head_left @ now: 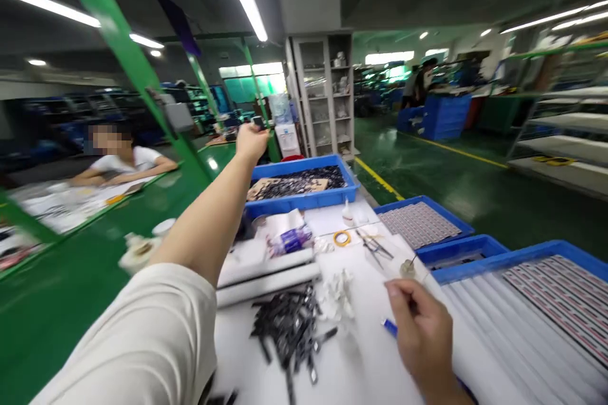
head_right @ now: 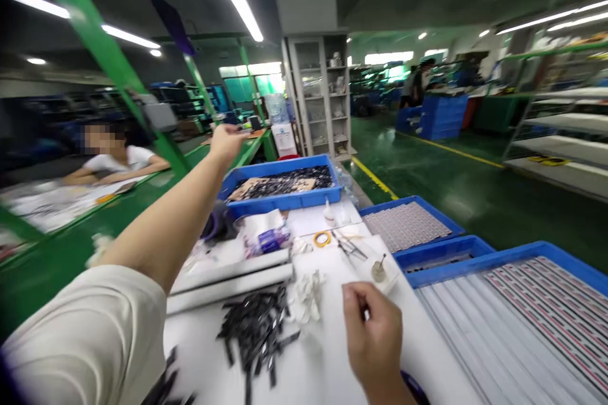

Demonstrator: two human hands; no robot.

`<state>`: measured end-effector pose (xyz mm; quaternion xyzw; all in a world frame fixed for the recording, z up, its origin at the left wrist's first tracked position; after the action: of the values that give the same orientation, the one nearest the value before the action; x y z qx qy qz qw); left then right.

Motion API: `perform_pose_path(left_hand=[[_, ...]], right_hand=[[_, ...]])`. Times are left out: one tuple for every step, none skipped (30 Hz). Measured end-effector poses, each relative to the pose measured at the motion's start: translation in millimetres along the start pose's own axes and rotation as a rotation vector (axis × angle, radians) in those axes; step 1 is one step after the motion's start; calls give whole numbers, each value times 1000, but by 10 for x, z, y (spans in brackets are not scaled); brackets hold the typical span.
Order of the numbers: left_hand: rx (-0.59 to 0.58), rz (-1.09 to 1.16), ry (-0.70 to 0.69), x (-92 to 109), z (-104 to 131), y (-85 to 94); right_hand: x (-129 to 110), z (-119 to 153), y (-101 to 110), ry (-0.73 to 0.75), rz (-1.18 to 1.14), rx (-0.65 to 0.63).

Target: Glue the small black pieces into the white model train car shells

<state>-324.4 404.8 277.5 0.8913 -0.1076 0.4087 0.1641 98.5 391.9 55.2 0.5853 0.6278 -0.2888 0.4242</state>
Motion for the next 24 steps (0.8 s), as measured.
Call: perform_pose_path(left_hand=[[-28,-63,-10,104,149,148],[-64,-116,-18,198,353,307],[-143,-168,-36,291,617,445],[-376,-257,-130,415,969,467],[-622,-331,-238,519,1411,492],[-814,-376,-344,598,1886,569],[-972,-389,-418,631,2357,679],[-1095,-392,-465,615,2790,807],[-1222,-424,-516,545,3194,929],[-1275,-460,-549,440,3495,1055],[-1280,-478,-556,314,3705,1168],[-1276,-464,-561,189,3862,1259],[-1266,-456,-581,70,3976,1331],[-1252,-452,-616,-32,4059,1390],[-1248,-449,-658,-116,4129,1443],[-1236,-449,-700,-180,4178,1498],[-1214,-457,-724,-231,4203,1563],[-1187,-468,-734,-271,4213,1638],[-1149,-483,-727,-302,4205,1724],[-1102,-506,-705,-330,4182,1818],[-1053,-529,-679,-352,4155,1913],[-1000,-556,-654,-371,4124,2005],[-948,-591,-618,-398,4090,2085],[-903,-632,-562,-443,4054,2149]], right_hand=[[15,3,44,-18,-10,12],[44,7,77,-52,-17,23],[72,11,98,-86,-20,31],[92,17,110,-114,-24,37],[101,23,112,-132,-26,38],[96,29,110,-139,-26,36],[82,35,103,-138,-25,28],[63,42,92,-134,-22,16],[44,50,75,-131,-19,-4],[30,58,60,-129,-15,-19],[21,65,43,-129,-9,-34],[19,71,25,-130,0,-47],[22,76,12,-131,16,-53],[29,77,3,-131,37,-54],[39,76,-3,-131,59,-52],[50,71,-5,-132,80,-47],[63,65,-5,-135,95,-44],[76,57,0,-142,102,-37],[89,49,4,-152,103,-36],[98,41,7,-163,99,-37],[104,35,12,-172,96,-37],[105,32,16,-179,92,-37],[102,30,20,-182,91,-36],[98,31,22,-182,93,-35]])
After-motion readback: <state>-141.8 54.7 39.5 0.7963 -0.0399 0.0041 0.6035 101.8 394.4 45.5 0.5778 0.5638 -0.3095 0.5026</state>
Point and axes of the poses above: each hand's wrist, its own z-axis away from the middle knuckle, its own y-axis out of the back of the hand, x = y × z, the point moved 8 cm from there along -z, towards the middle knuckle, and after that the axes turned 5 degrees about -y, right-handed, at the moved point
